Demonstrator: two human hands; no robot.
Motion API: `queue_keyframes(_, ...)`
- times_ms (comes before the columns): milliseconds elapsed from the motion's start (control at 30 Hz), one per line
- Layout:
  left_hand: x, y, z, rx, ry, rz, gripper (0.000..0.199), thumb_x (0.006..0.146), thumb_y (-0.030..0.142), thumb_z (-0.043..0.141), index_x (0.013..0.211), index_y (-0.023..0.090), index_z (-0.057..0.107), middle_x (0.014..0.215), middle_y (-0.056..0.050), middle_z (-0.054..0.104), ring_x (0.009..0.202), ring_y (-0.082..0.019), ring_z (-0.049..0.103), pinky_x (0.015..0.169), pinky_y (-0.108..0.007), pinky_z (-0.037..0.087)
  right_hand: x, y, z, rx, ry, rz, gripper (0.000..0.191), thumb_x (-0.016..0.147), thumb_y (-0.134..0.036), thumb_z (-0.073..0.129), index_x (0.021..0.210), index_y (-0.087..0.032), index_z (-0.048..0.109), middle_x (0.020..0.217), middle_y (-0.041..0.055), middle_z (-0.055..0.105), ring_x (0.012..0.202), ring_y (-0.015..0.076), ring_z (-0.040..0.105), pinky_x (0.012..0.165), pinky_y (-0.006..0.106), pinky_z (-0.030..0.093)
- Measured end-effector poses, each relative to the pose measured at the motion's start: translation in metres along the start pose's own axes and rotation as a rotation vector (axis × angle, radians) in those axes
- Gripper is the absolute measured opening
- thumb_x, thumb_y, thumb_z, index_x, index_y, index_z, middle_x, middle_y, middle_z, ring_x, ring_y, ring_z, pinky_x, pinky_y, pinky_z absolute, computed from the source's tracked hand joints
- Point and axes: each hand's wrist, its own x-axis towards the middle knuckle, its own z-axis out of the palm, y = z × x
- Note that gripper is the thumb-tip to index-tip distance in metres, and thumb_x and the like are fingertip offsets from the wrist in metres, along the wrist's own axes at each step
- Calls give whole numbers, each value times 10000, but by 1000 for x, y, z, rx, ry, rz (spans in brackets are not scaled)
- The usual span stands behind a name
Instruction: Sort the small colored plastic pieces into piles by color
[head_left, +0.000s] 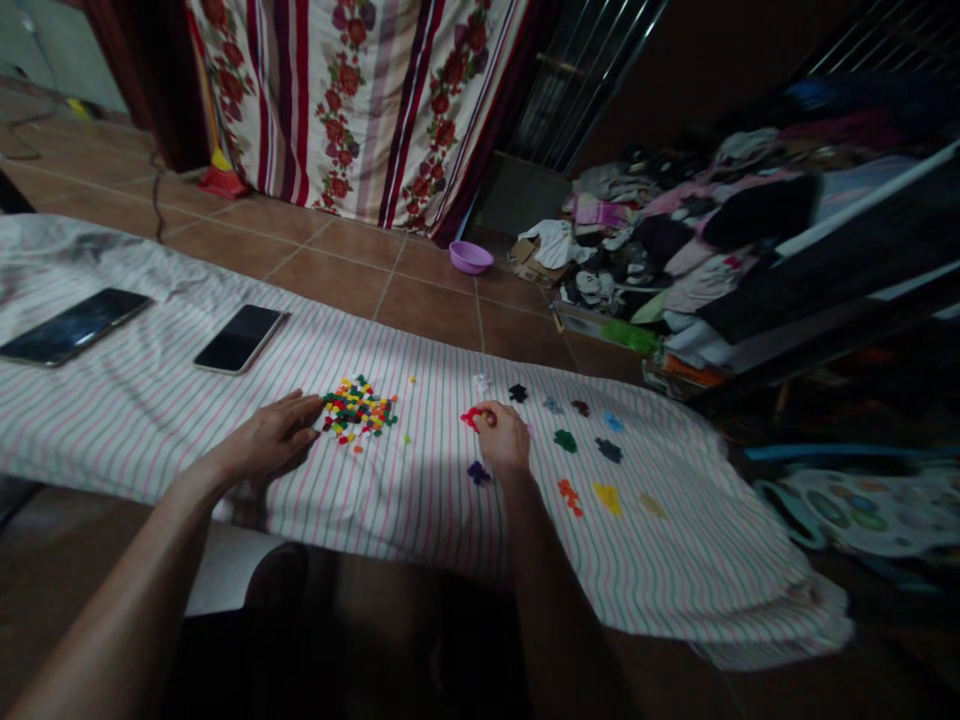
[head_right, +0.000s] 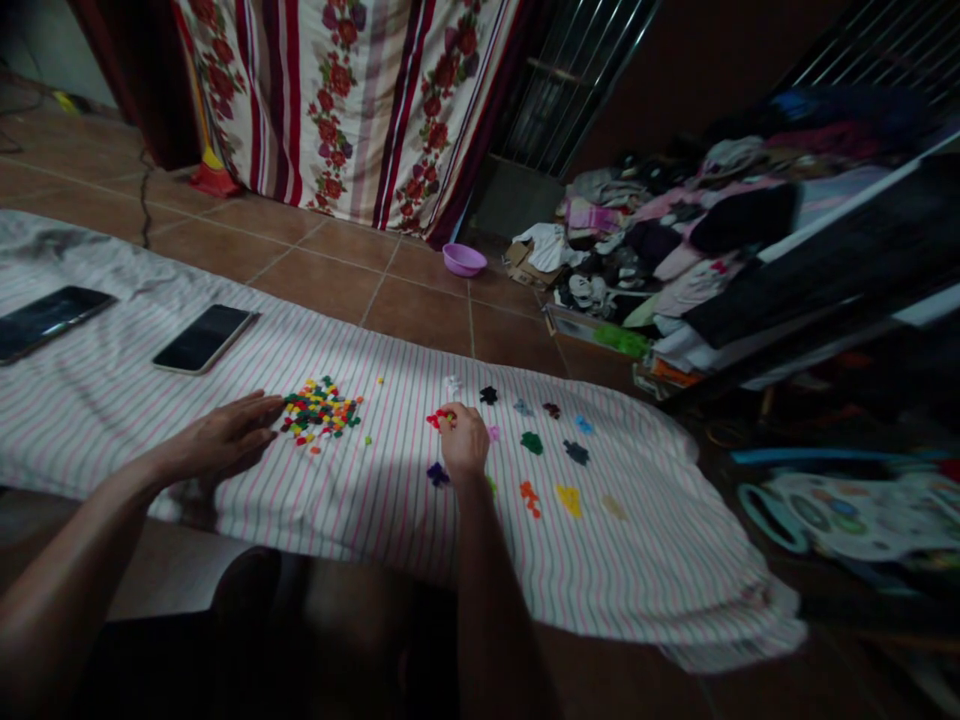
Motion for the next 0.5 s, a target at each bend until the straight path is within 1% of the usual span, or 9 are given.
queue_keyframes(67,0,-2,1,-9,-12,-17,539,876,400,374,1331,189,573,1414,-101,598,1372,-308,483,1132,-505,419,1,0,-1,25,16,21,145,793,-206,575,839,-200,713,827,47,672,712,168,633,710,302,476)
queue_keyframes(167,0,-5,3,-12,-3,-12,545,874,412,367,1322,189,580,1408,-95,604,1369,-306,487,1128,-501,424,4,7,-2,58,33,32,150,779,-229,571,822,-199,712,809,50,676,710,174,637,731,319,495)
queue_keyframes(333,0,-7,4,-14,25,14,522,871,401,379,1303,210,600,1384,-84,625,1341,-289,519,1116,-468,441,8,25,-4,159,57,68,224,778,-279,529,853,-198,724,872,72,714,808,211,664,801,365,516)
queue_keyframes(400,0,-8,5,-11,20,9,527,875,400,373,1306,200,601,1392,-94,618,1349,-298,511,1111,-481,444,9,29,-6,172,44,100,256,779,-259,498,877,-196,726,889,72,729,847,218,673,829,372,516)
queue_keyframes(500,0,-9,6,-9,35,-2,520,869,391,387,1304,207,605,1391,-89,619,1348,-301,512,1103,-487,449,9,29,-8,146,-35,132,247,769,-249,520,880,-198,734,891,70,742,825,217,683,811,364,523)
